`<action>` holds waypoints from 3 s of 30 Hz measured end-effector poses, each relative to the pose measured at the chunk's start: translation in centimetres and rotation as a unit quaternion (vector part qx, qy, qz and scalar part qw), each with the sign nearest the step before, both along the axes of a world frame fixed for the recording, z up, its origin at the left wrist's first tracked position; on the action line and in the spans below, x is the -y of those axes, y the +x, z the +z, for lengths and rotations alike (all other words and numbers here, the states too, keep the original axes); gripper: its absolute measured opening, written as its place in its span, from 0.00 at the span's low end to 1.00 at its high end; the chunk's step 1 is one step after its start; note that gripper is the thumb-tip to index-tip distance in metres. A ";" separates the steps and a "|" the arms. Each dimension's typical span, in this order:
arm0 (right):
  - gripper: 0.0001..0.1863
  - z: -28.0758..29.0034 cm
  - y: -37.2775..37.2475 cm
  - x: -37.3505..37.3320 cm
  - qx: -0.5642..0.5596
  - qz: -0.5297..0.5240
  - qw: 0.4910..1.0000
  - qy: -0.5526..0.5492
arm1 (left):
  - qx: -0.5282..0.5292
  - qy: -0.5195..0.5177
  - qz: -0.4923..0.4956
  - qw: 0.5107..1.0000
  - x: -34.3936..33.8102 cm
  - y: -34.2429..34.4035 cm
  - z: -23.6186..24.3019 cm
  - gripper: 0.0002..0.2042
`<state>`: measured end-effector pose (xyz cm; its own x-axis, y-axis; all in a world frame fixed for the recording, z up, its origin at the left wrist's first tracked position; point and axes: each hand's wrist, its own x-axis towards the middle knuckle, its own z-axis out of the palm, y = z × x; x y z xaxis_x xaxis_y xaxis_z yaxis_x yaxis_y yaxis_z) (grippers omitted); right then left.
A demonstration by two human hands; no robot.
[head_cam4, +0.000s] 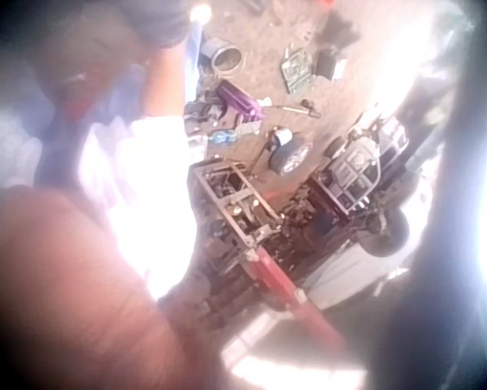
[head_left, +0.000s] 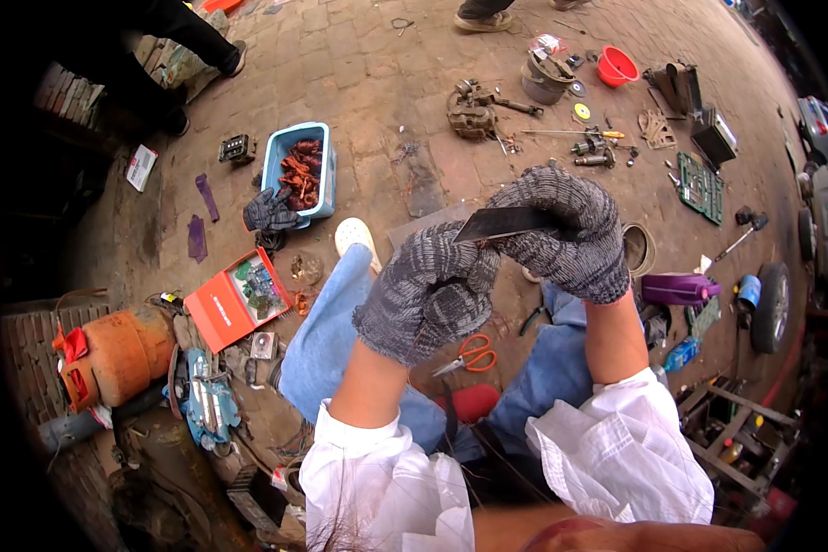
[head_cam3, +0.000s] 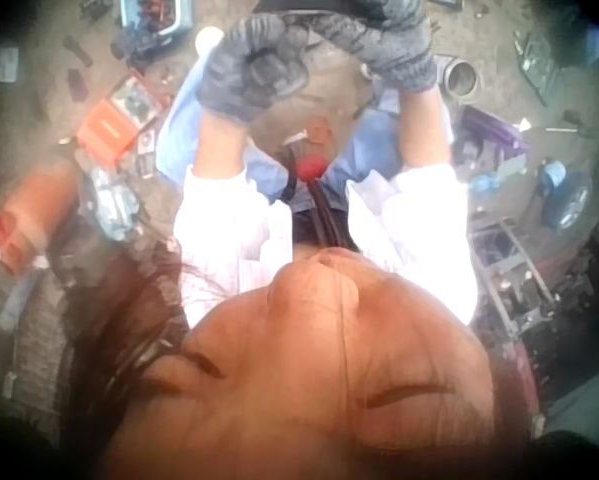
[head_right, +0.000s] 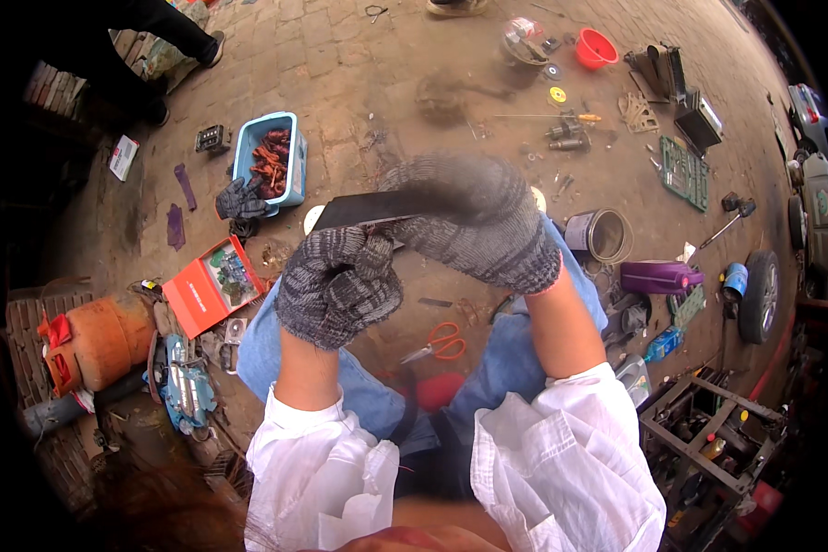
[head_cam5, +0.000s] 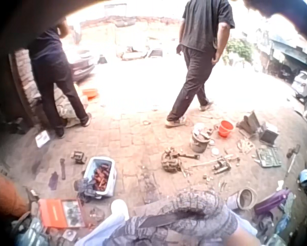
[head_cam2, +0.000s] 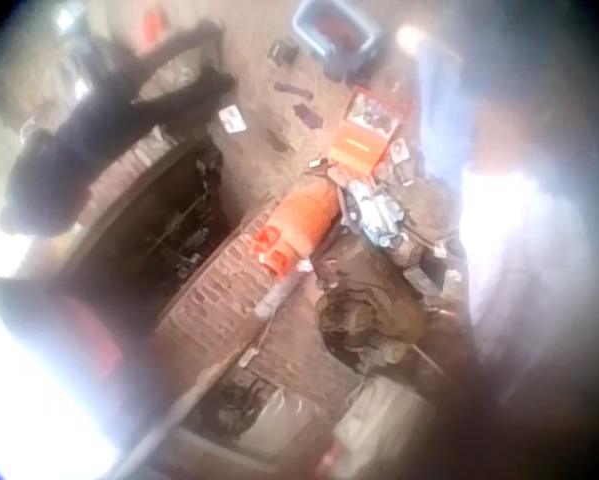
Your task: The person sits on the floor and repeatedly rubs a small black metal piece against a flat metal plate to sharpen its edge. The person holds the piece with gloved hands and moves it back and forth across the plate, occasionally lifting it to inspect the edge.
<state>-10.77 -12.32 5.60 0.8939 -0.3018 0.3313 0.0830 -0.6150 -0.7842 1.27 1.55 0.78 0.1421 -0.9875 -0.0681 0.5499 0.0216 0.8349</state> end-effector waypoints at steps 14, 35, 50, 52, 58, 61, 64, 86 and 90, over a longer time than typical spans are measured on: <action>0.13 -1.2 -0.3 -0.4 -0.007 -0.109 0.987 0.120 | 0.360 -0.141 0.138 0.912 0.8 0.6 -0.8 0.12; 0.09 -1.4 1.5 -2.9 -0.015 -0.192 0.953 0.236 | 0.686 -0.092 0.278 0.666 1.6 -0.5 -0.6 0.11; 0.08 -1.1 2.0 -3.9 -0.033 -0.232 0.954 0.187 | 0.581 -0.063 0.305 0.752 1.2 -0.9 -0.3 0.11; 0.08 -1.1 2.1 -3.4 -0.044 -0.220 0.955 0.192 | 0.571 -0.038 0.305 0.761 1.2 -1.0 0.1 0.10; 0.12 -0.8 1.7 -2.8 -0.028 -0.224 0.971 0.073 | 0.685 -0.033 0.312 0.658 1.2 0.0 0.8 0.07; 0.13 -0.9 1.4 -2.5 0.000 -0.205 0.979 -0.007 | 0.352 0.056 0.332 0.873 1.2 -1.1 1.3 0.06; 0.15 -1.4 1.3 -1.9 0.024 -0.179 0.979 -0.091 | 0.360 0.054 0.339 0.868 1.1 -1.1 0.9 0.07; 0.11 -1.0 1.1 -1.3 0.061 -0.175 0.878 0.441 | 0.214 0.011 0.347 0.913 2.0 -1.5 0.2 0.06; 0.09 0.4 1.1 -1.0 -0.037 -0.179 0.920 0.348 | 0.052 0.044 0.319 0.945 1.5 -1.4 1.1 0.06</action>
